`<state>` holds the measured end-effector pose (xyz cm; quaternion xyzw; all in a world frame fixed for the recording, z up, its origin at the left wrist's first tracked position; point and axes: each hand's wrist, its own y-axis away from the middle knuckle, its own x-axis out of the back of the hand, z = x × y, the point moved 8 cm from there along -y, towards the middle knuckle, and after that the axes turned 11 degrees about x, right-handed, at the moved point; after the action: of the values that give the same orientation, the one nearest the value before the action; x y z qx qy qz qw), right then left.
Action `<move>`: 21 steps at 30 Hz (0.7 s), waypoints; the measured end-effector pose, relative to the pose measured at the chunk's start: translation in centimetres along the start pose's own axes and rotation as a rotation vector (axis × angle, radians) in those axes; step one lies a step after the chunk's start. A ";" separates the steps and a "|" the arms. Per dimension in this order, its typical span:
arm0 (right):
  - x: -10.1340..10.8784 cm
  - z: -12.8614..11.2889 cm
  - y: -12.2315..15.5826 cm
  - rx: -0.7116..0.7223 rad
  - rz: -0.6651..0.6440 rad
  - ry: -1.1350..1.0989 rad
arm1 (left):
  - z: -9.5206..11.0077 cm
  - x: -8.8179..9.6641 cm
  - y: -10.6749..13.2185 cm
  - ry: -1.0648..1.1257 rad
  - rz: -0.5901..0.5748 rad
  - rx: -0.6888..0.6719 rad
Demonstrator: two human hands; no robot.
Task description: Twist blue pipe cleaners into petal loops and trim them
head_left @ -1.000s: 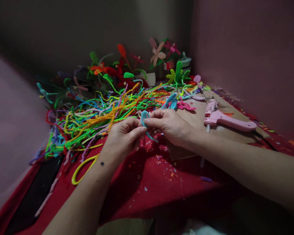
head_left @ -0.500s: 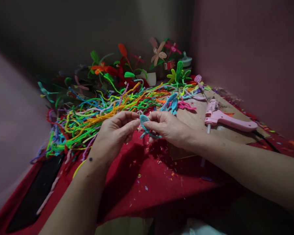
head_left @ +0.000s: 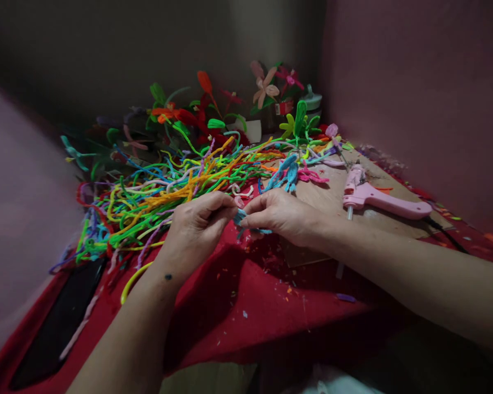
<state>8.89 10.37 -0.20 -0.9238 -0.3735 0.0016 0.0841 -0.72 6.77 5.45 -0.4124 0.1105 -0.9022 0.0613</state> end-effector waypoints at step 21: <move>0.2 -0.2 0.3 -0.018 0.028 0.148 | 0.2 -0.2 0.1 -0.070 -0.002 -0.015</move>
<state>9.24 10.29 0.01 -0.9273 -0.3531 -0.0689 0.1032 -0.48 6.69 5.42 -0.4441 0.1148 -0.8865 0.0610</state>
